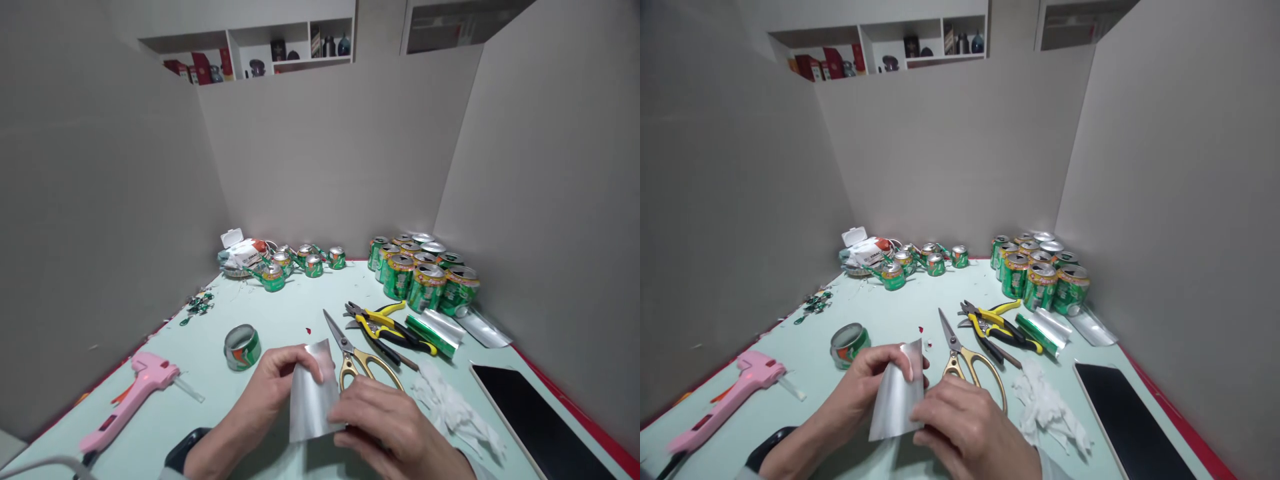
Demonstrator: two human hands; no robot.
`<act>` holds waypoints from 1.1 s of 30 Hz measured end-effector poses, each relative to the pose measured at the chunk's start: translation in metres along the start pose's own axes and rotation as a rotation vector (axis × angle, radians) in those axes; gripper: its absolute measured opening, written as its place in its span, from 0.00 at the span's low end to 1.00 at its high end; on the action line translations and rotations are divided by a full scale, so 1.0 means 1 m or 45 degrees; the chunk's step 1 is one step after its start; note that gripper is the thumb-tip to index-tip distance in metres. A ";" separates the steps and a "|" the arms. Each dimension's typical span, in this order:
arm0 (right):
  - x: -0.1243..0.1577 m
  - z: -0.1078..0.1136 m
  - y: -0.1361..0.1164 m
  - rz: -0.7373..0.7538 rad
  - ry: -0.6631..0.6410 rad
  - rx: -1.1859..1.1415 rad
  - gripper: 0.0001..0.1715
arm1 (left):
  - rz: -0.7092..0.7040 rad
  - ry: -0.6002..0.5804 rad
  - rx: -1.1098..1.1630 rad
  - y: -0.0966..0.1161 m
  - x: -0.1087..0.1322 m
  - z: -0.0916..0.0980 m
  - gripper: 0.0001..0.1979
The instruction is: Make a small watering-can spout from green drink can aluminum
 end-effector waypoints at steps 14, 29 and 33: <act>0.005 -0.003 0.011 -0.039 0.127 0.281 0.09 | 0.255 -0.092 0.263 -0.031 0.010 -0.028 0.12; 0.002 0.011 0.024 -0.136 0.138 0.185 0.08 | 0.196 -0.132 0.142 -0.034 0.009 -0.023 0.14; 0.004 0.009 0.044 -0.371 0.181 -0.011 0.04 | 0.225 -0.113 0.244 -0.038 0.008 -0.027 0.12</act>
Point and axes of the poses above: each hand's wrist, its own x-axis away from the middle knuckle, its own z-axis out of the back of the hand, y = z × x, the point moved 10 cm from there along -x, towards the middle knuckle, and after that the axes turned 7 degrees about x, right-handed, at the moved point
